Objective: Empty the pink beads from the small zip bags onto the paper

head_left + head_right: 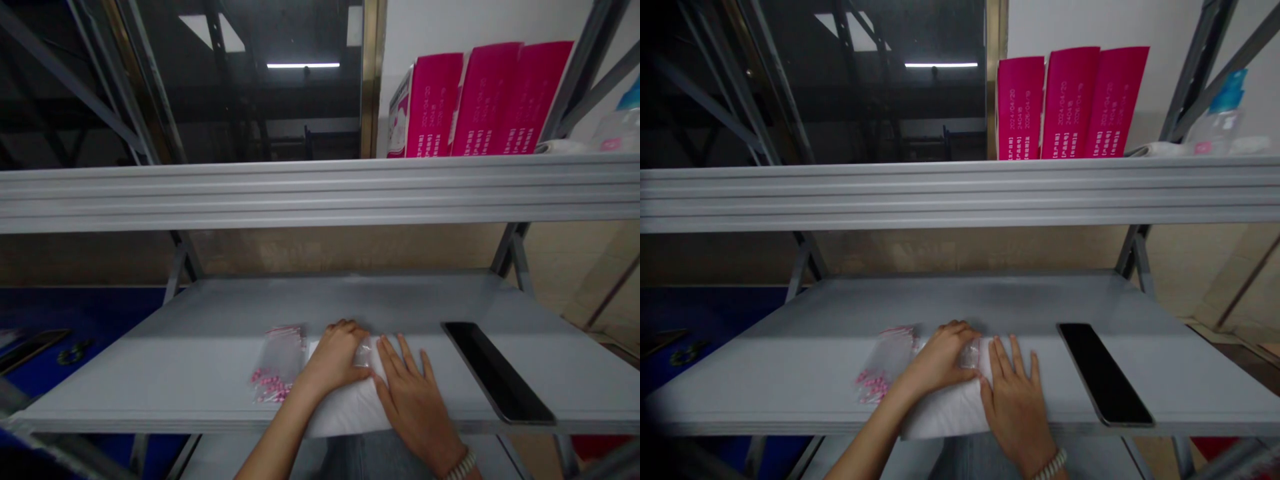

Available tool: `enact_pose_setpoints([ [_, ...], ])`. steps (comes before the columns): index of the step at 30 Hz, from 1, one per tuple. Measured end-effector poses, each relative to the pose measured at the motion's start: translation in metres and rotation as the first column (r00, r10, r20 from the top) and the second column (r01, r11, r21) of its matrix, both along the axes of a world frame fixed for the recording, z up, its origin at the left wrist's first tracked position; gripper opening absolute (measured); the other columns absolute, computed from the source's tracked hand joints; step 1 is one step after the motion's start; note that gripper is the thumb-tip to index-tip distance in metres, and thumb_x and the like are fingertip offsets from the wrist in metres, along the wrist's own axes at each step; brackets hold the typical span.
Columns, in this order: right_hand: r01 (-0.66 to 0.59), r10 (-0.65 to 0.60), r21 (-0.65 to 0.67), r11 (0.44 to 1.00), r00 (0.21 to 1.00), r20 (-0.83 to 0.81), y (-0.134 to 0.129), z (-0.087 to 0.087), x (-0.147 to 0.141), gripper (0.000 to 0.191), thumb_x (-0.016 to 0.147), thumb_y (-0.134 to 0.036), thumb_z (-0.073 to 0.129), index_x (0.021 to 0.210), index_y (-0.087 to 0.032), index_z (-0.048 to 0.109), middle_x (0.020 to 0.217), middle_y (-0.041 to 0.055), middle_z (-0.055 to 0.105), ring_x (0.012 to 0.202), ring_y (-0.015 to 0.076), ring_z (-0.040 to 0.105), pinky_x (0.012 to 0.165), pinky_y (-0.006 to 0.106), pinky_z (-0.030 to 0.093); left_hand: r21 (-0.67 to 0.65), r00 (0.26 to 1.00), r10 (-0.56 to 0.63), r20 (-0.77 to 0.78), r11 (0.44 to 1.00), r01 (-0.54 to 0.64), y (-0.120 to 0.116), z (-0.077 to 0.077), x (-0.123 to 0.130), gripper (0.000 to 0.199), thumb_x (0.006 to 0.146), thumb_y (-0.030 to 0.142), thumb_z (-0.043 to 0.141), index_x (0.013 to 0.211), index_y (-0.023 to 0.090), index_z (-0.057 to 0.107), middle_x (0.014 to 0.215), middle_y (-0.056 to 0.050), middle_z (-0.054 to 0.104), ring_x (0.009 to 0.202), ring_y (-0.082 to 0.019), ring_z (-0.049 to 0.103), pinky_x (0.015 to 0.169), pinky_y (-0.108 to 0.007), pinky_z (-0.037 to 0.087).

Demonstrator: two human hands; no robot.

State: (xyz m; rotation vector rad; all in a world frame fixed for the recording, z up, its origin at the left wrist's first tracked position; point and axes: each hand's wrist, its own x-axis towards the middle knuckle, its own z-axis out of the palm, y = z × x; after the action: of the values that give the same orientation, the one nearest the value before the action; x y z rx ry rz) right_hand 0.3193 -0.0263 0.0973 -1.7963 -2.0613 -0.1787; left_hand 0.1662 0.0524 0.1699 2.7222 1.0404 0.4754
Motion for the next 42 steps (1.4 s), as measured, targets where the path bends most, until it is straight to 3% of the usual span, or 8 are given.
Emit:
enact_pose_setpoints([
  [13,0.036,-0.034,-0.130,0.991,0.999,0.018,0.000,0.010,-0.003,0.057,0.093,-0.027,0.034,0.147,-0.011,0.038,0.154,0.0060,0.032,0.144,0.0383,0.024,0.110,0.068,0.024,0.036,0.963,-0.041,-0.267,0.998,0.052,0.007,0.022,0.014,0.042,0.064,0.037,0.085,0.097,0.013,0.074,0.100,-0.016,0.072,0.100,-0.037,0.064,0.084,-0.042,0.049],
  [21,0.053,-0.049,-0.139,0.989,0.998,0.032,0.000,0.009,-0.003,0.057,0.093,-0.028,0.032,0.147,-0.011,0.037,0.154,0.0041,0.032,0.143,0.0377,0.025,0.111,0.067,0.023,0.041,0.941,-0.025,-0.336,0.998,0.041,0.010,0.021,0.022,0.042,0.064,0.040,0.085,0.094,0.013,0.075,0.099,-0.017,0.073,0.100,-0.036,0.065,0.083,-0.041,0.050],
  [27,0.034,-0.035,-0.038,0.999,0.999,-0.032,0.002,0.003,-0.002,0.053,0.093,-0.030,0.037,0.144,-0.015,0.045,0.151,0.0078,0.041,0.142,0.0391,0.029,0.109,0.069,0.025,0.054,0.960,0.016,-0.279,0.999,-0.001,0.008,0.029,0.011,0.042,0.061,0.034,0.087,0.096,0.015,0.074,0.102,-0.014,0.073,0.102,-0.036,0.064,0.087,-0.043,0.048],
  [30,0.049,-0.028,0.116,0.992,0.984,-0.178,-0.001,0.004,-0.001,0.056,0.094,-0.037,0.042,0.143,-0.011,0.046,0.149,0.0139,0.044,0.141,0.0395,0.030,0.110,0.067,0.024,0.076,0.978,0.086,-0.190,0.994,-0.073,-0.007,0.030,-0.002,0.051,0.067,0.035,0.083,0.113,0.017,0.068,0.110,-0.013,0.070,0.105,-0.034,0.062,0.089,-0.045,0.048],
  [33,0.146,0.001,0.256,0.956,0.867,-0.498,-0.010,0.008,-0.005,0.056,0.093,-0.044,0.045,0.135,-0.009,0.052,0.139,0.0200,0.055,0.133,0.0367,0.044,0.108,0.059,0.034,0.034,0.972,0.198,0.125,0.979,-0.203,-0.032,0.016,-0.008,0.053,0.071,0.032,0.081,0.119,0.020,0.063,0.114,-0.010,0.068,0.108,-0.031,0.060,0.091,-0.045,0.048],
  [37,-0.010,0.099,0.107,0.994,0.468,-0.878,-0.021,0.016,-0.021,0.038,0.087,-0.046,0.055,0.110,-0.017,0.065,0.103,0.0138,0.072,0.091,0.0268,0.068,0.077,0.038,0.057,0.034,0.831,0.267,0.489,0.946,-0.323,-0.068,-0.020,0.000,0.049,0.075,0.019,0.072,0.121,0.020,0.056,0.109,-0.010,0.065,0.101,-0.029,0.060,0.087,-0.046,0.050],
  [39,-0.099,0.079,0.050,0.994,0.316,-0.946,-0.024,0.021,-0.027,0.029,0.082,-0.046,0.062,0.090,-0.018,0.067,0.084,0.0082,0.071,0.073,0.0217,0.067,0.063,0.029,0.055,0.029,0.758,0.276,0.591,0.932,-0.362,-0.082,-0.035,0.004,0.048,0.075,0.016,0.069,0.120,0.020,0.052,0.106,-0.009,0.063,0.098,-0.028,0.061,0.084,-0.043,0.051],
  [42,-0.089,0.034,0.015,0.996,0.218,-0.975,-0.027,0.030,-0.027,0.028,0.077,-0.045,0.066,0.069,-0.019,0.062,0.062,0.0001,0.059,0.056,0.0154,0.056,0.052,0.023,0.047,-0.103,0.692,0.317,0.649,0.938,-0.332,-0.095,-0.042,0.005,0.056,0.068,0.018,0.074,0.118,0.020,0.049,0.099,-0.007,0.062,0.088,-0.024,0.062,0.076,-0.036,0.054],
])
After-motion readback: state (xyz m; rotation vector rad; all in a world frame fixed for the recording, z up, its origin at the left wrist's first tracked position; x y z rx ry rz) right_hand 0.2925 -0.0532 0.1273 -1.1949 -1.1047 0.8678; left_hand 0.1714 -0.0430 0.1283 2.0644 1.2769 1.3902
